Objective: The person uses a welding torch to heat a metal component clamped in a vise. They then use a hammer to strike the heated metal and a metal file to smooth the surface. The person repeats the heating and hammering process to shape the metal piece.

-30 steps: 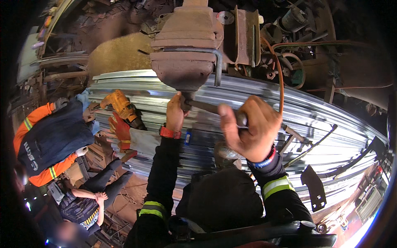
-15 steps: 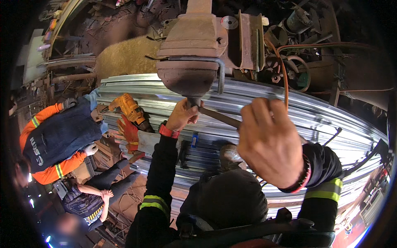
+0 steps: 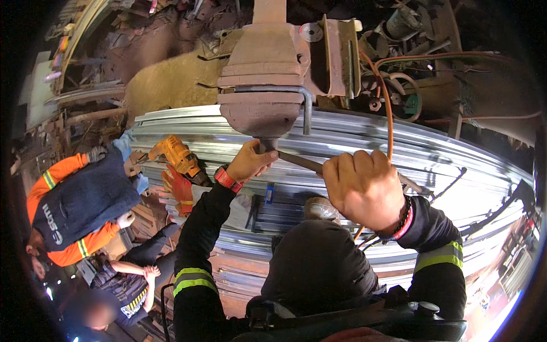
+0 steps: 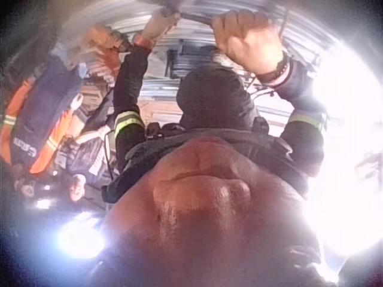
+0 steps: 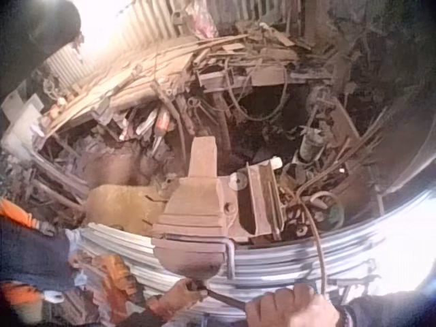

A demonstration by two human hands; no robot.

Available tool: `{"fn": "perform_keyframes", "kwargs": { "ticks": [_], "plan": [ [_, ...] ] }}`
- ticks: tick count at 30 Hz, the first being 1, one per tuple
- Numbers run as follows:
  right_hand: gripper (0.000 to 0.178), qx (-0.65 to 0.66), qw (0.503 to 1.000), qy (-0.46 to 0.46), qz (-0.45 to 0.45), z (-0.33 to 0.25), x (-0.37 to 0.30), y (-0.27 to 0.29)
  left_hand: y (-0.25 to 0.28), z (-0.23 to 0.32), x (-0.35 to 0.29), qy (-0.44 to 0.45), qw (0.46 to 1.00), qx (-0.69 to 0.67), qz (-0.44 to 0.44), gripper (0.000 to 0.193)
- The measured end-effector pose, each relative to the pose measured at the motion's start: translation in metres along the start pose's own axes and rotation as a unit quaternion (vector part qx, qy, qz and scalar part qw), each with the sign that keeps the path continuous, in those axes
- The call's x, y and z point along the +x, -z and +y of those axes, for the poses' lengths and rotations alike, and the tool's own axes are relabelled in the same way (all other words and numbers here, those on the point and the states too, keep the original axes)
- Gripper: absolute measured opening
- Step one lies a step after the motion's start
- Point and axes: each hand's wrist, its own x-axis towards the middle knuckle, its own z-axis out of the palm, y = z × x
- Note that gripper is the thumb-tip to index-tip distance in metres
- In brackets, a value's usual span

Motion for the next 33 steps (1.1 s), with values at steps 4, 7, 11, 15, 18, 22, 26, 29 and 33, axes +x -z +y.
{"fn": "perform_keyframes", "kwargs": {
  "ticks": [4, 7, 11, 15, 18, 22, 26, 29, 33],
  "plan": [
    [0.015, 0.052, 0.999, -0.009, 0.006, 0.006, -0.006, -0.001, -0.009, 0.008, -0.003, 0.002, 1.000, 0.024, -0.009, 0.025],
    [0.018, 0.080, 0.996, -0.037, 0.018, 0.003, -0.006, -0.007, -0.023, 0.013, -0.040, -0.096, 0.939, 0.277, 0.180, 0.024],
    [0.019, 0.102, 0.985, -0.097, 0.102, -0.001, -0.015, -0.008, -0.081, -0.012, -0.096, -0.258, 0.921, 0.204, 0.208, 0.041],
    [0.016, 0.089, 0.975, -0.136, 0.148, -0.019, -0.016, 0.008, -0.184, 0.024, -0.079, -0.138, 0.892, -0.430, -0.009, 0.053],
    [0.019, 0.145, 0.949, -0.138, 0.245, -0.020, -0.039, -0.004, -0.192, 0.023, -0.044, -0.173, 0.803, -0.549, -0.151, 0.044],
    [0.023, 0.096, 0.873, -0.340, 0.336, -0.038, -0.120, -0.044, -0.182, 0.036, -0.030, -0.218, 0.790, -0.550, -0.158, 0.025],
    [0.068, 0.012, 0.698, -0.716, -0.016, -0.047, -0.287, -0.150, -0.197, 0.029, -0.031, -0.224, 0.783, -0.564, -0.139, 0.031],
    [0.062, 0.141, 0.647, -0.747, -0.060, -0.060, -0.325, -0.191, -0.194, 0.027, -0.032, -0.238, 0.786, -0.552, -0.144, 0.032],
    [0.030, 0.151, 0.655, -0.732, 0.108, -0.059, -0.355, -0.209, -0.208, 0.037, -0.045, -0.196, 0.780, -0.570, -0.167, 0.035]
  ]
}}
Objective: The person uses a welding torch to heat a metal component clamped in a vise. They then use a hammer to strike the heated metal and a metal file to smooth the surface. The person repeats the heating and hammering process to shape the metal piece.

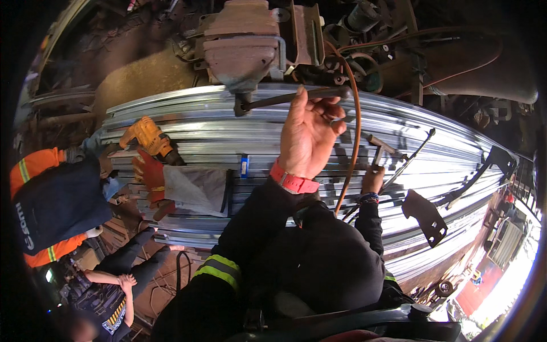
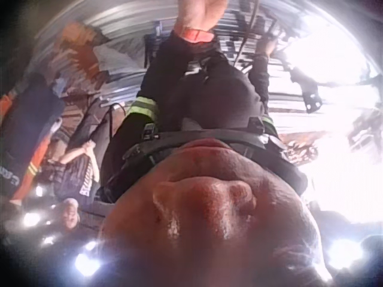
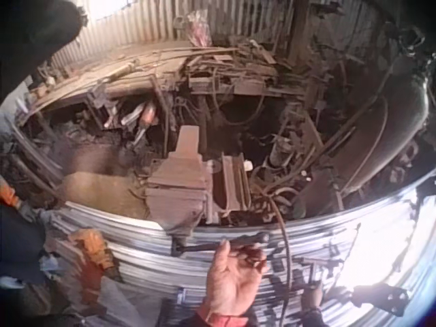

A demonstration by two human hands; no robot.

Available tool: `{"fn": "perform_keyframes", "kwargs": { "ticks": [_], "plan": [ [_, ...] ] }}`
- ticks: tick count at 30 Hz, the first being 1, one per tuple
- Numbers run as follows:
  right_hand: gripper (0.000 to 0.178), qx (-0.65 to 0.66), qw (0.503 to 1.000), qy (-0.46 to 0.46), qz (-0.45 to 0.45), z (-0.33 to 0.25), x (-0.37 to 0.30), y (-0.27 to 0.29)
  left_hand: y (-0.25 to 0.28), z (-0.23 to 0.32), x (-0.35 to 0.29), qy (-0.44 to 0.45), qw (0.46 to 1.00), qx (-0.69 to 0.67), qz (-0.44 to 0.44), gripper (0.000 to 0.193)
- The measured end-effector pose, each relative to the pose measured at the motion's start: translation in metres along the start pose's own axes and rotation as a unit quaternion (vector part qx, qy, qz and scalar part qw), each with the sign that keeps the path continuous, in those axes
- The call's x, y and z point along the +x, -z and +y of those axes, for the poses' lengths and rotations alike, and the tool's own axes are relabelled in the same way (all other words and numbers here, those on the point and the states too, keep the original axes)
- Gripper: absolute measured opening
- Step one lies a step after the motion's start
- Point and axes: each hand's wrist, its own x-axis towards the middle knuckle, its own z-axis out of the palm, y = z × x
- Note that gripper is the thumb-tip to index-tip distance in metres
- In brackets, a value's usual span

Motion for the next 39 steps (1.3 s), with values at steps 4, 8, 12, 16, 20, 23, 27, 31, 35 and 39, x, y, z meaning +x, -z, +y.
{"fn": "perform_keyframes", "kwargs": {
  "ticks": [4, 8, 12, 16, 20, 23, 27, 31, 35, 39],
  "plan": [
    [0.019, 0.321, 0.919, -0.197, -0.119, -0.065, -0.018, 0.037, 0.002, 0.015, -0.009, 0.018, 0.998, 0.039, 0.039, 0.034],
    [0.021, 0.564, 0.767, -0.230, -0.202, -0.168, -0.052, 0.096, 0.014, 0.023, -0.007, 0.043, 0.998, -0.005, 0.048, 0.032],
    [0.033, 0.647, 0.679, -0.166, -0.305, -0.225, -0.069, 0.123, 0.005, 0.024, 0.002, 0.037, 0.995, 0.033, 0.081, 0.028],
    [0.038, 0.734, 0.519, -0.173, -0.403, -0.242, -0.071, 0.123, 0.003, 0.022, 0.000, 0.034, 0.993, 0.075, 0.080, 0.027],
    [0.032, 0.490, 0.820, -0.114, -0.273, -0.256, -0.080, 0.134, 0.012, 0.032, 0.003, 0.016, 0.989, 0.129, 0.067, 0.025],
    [0.023, 0.260, 0.927, 0.095, -0.254, -0.272, -0.076, 0.170, 0.019, 0.034, 0.006, 0.020, 0.990, 0.129, 0.058, 0.023],
    [0.024, -0.009, 0.904, 0.354, -0.240, -0.333, -0.061, 0.216, 0.021, 0.025, 0.009, 0.014, 0.996, 0.075, 0.040, 0.021],
    [0.036, -0.149, 0.832, 0.522, -0.114, -0.420, -0.085, 0.257, 0.033, 0.029, 0.008, -0.014, 0.999, 0.032, 0.034, 0.020],
    [0.033, 0.256, 0.828, 0.391, -0.310, -0.399, -0.059, 0.248, 0.031, 0.019, 0.015, -0.015, 1.000, -0.012, 0.017, 0.023],
    [0.030, -0.287, 0.813, 0.485, -0.145, -0.403, -0.055, 0.221, 0.037, 0.015, 0.015, -0.050, 0.998, -0.033, 0.017, 0.023]
  ]
}}
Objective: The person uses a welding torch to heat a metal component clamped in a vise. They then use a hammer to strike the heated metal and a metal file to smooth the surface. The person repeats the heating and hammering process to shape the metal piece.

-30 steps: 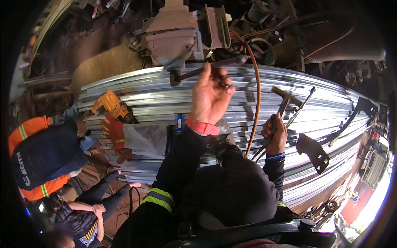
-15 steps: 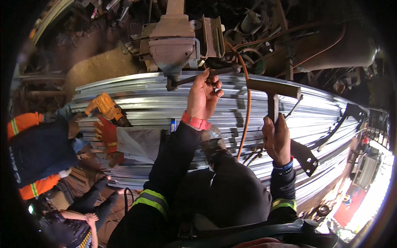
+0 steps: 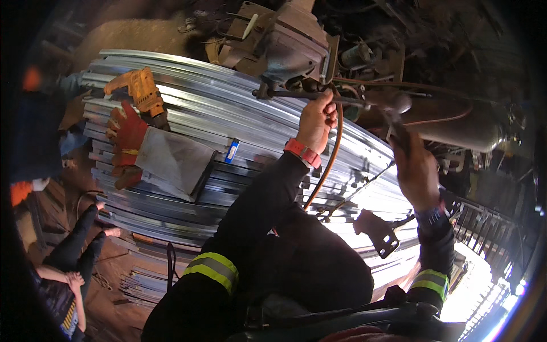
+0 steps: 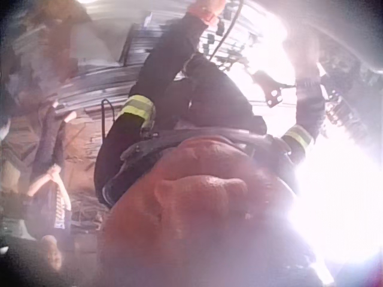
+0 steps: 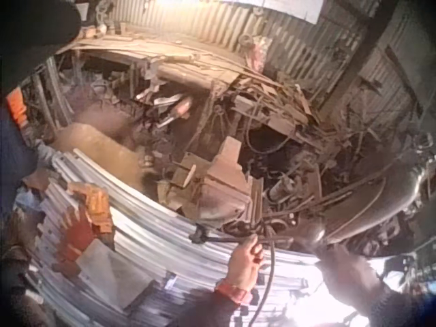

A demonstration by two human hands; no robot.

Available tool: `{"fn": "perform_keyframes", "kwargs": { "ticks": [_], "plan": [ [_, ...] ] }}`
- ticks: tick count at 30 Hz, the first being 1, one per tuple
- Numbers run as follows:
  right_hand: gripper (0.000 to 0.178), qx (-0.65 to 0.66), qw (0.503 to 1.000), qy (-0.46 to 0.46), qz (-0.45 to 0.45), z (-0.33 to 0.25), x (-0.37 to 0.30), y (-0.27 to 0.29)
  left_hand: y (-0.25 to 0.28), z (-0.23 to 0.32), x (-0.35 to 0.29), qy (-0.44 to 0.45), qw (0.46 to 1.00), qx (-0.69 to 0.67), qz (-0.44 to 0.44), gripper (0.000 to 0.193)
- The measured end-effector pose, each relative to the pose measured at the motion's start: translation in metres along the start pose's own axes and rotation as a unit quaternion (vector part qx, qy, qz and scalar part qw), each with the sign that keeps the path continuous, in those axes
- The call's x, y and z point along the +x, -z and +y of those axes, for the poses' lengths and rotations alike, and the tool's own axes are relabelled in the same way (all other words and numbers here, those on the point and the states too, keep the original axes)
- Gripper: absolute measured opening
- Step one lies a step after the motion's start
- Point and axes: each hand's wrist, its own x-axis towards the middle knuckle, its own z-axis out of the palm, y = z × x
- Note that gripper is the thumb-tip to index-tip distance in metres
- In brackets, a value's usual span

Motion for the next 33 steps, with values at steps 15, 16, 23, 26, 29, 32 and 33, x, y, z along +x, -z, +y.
{"fn": "perform_keyframes", "kwargs": {
  "ticks": [15, 16, 23, 26, 29, 32, 33],
  "plan": [
    [0.035, 0.179, 0.977, -0.040, 0.107, -0.021, -0.013, -0.001, 0.014, 0.011, 0.004, -0.023, 0.994, 0.102, 0.044, 0.029],
    [0.032, 0.252, 0.955, -0.065, 0.140, -0.017, -0.018, -0.008, 0.013, 0.011, -0.003, -0.018, 0.989, 0.140, 0.049, 0.032],
    [0.028, 0.839, 0.460, -0.278, 0.084, 0.009, -0.059, -0.112, 0.009, 0.013, -0.022, -0.202, 0.780, 0.574, 0.145, 0.047],
    [0.027, 0.914, 0.291, -0.273, 0.078, 0.034, -0.079, -0.178, 0.002, 0.020, -0.024, -0.396, 0.584, 0.704, 0.079, 0.047],
    [0.030, 0.960, 0.136, -0.228, 0.089, 0.036, -0.088, -0.211, -0.013, 0.033, -0.018, -0.399, 0.421, 0.814, 0.029, 0.036],
    [0.030, 0.972, 0.053, -0.209, 0.097, 0.028, -0.076, -0.211, -0.009, 0.043, -0.001, -0.405, 0.329, 0.853, -0.016, 0.025],
    [0.030, 0.973, 0.010, -0.211, 0.089, 0.023, -0.066, -0.208, -0.011, 0.042, -0.001, -0.399, 0.326, 0.857, -0.014, 0.023]
  ]
}}
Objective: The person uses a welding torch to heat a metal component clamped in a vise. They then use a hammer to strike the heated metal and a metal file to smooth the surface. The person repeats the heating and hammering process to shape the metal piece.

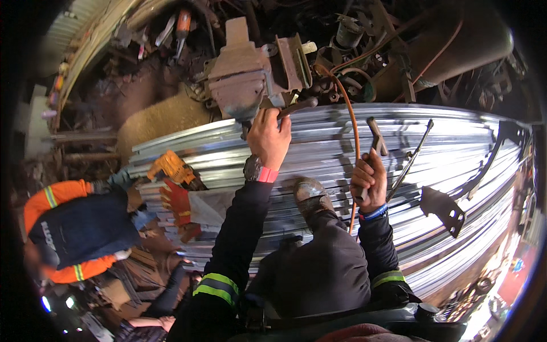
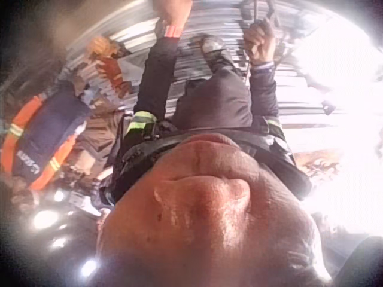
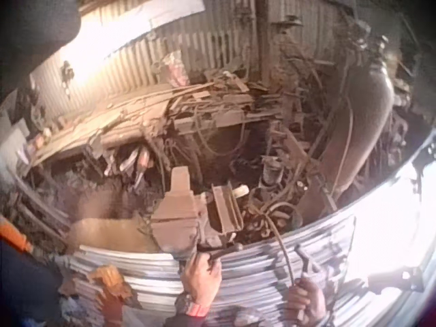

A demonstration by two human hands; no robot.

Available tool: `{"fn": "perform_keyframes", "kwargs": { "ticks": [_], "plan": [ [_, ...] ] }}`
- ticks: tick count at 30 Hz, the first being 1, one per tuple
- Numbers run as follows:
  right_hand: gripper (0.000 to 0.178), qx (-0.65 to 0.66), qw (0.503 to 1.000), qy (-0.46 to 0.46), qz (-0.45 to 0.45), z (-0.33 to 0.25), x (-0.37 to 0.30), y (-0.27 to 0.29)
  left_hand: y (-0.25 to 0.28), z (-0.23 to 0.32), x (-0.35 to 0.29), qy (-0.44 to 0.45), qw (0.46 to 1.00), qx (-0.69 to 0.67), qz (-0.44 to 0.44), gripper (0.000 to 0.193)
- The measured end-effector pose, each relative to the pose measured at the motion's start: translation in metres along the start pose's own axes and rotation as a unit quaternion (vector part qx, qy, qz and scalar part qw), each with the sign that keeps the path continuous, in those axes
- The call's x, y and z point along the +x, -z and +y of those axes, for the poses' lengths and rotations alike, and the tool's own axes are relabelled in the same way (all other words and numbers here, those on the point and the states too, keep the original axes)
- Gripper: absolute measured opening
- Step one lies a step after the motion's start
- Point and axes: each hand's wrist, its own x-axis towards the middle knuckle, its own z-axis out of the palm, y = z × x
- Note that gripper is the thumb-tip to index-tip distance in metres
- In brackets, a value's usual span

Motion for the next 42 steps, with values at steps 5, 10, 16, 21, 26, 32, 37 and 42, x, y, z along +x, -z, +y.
{"fn": "perform_keyframes", "kwargs": {
  "ticks": [5, 10, 16, 21, 26, 32, 37, 42],
  "plan": [
    [0.026, -0.243, 0.945, -0.207, -0.077, 0.046, -0.006, -0.084, 0.004, -0.018, -0.004, 0.025, 0.995, -0.064, 0.079, 0.017],
    [0.022, -0.339, 0.934, -0.074, -0.082, 0.055, -0.028, -0.100, 0.043, -0.030, 0.021, 0.094, 0.995, -0.025, 0.001, 0.022],
    [0.024, -0.266, 0.955, 0.125, 0.025, 0.028, -0.027, -0.061, 0.060, -0.040, 0.032, -0.051, 0.998, 0.044, 0.011, 0.024],
    [0.032, -0.200, 0.949, 0.225, 0.091, 0.049, -0.019, -0.074, 0.068, -0.045, 0.036, -0.033, 0.993, 0.088, -0.077, 0.029],
    [0.038, -0.442, 0.892, -0.066, -0.071, 0.127, -0.013, -0.111, 0.071, -0.050, 0.045, -0.105, 0.986, 0.098, -0.090, 0.030],
    [0.035, -0.241, 0.960, 0.139, 0.029, 0.093, -0.015, -0.093, 0.081, -0.044, 0.043, -0.001, 0.976, 0.153, -0.158, 0.037],
    [0.032, -0.336, 0.926, 0.158, -0.069, 0.116, -0.001, -0.088, 0.078, -0.040, 0.046, 0.007, 0.974, 0.042, -0.221, 0.044],
    [0.039, -0.338, 0.936, 0.095, -0.027, 0.124, -0.008, -0.102, 0.083, -0.060, 0.038, 0.022, 0.973, 0.164, -0.163, 0.049]
  ]
}}
